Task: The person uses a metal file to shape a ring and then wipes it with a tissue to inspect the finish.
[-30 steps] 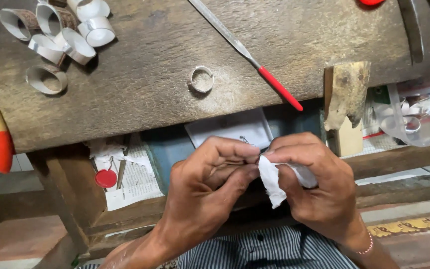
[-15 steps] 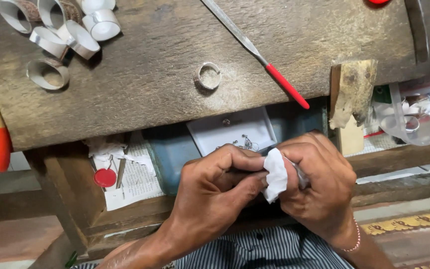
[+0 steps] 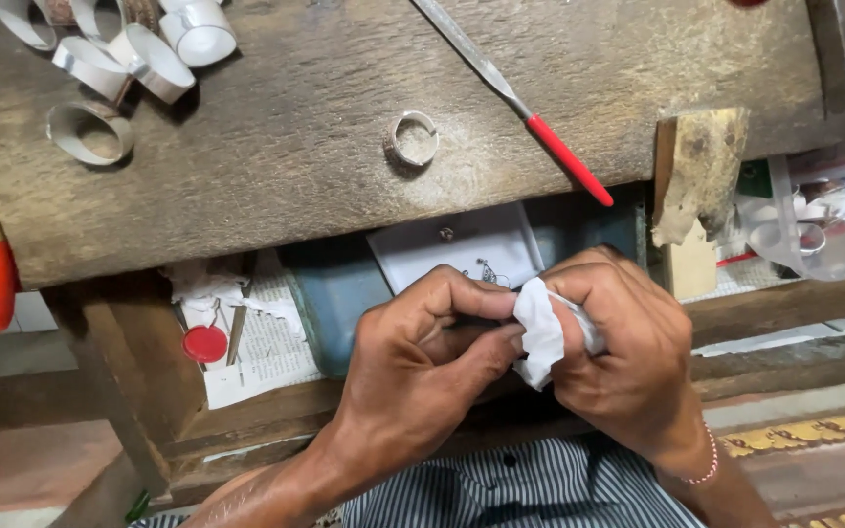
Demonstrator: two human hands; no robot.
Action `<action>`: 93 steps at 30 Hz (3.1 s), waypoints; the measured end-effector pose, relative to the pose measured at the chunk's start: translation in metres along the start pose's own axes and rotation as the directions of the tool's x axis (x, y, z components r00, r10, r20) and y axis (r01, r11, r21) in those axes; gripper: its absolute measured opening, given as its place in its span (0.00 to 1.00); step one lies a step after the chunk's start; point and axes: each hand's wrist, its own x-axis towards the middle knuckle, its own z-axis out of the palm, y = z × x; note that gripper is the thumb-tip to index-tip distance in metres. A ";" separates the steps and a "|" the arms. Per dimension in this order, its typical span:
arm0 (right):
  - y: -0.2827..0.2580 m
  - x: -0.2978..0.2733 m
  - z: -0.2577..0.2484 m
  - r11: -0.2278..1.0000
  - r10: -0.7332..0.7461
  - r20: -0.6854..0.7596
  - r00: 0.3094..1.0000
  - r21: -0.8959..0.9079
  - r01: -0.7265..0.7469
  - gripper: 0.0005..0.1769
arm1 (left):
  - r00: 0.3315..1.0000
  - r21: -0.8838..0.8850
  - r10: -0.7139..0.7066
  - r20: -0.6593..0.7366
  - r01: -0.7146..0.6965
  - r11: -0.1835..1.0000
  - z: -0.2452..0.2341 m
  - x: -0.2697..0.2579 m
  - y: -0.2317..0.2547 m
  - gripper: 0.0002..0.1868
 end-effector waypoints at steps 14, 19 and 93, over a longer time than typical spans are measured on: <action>-0.012 0.000 0.003 0.999 0.026 -0.102 0.994 0.022 -0.023 0.10 | 0.996 -0.077 -0.084 -0.003 0.084 0.994 -0.002 0.006 0.015 0.15; -0.010 -0.006 0.006 1.000 -0.026 -0.194 0.981 -0.010 0.024 0.08 | 0.998 0.160 0.048 0.027 -0.052 0.986 -0.004 0.009 0.012 0.12; -0.020 0.002 0.007 0.948 0.270 -0.112 0.956 0.204 -0.244 0.07 | 0.990 -0.143 -0.125 -0.065 0.115 0.983 -0.005 0.014 -0.007 0.04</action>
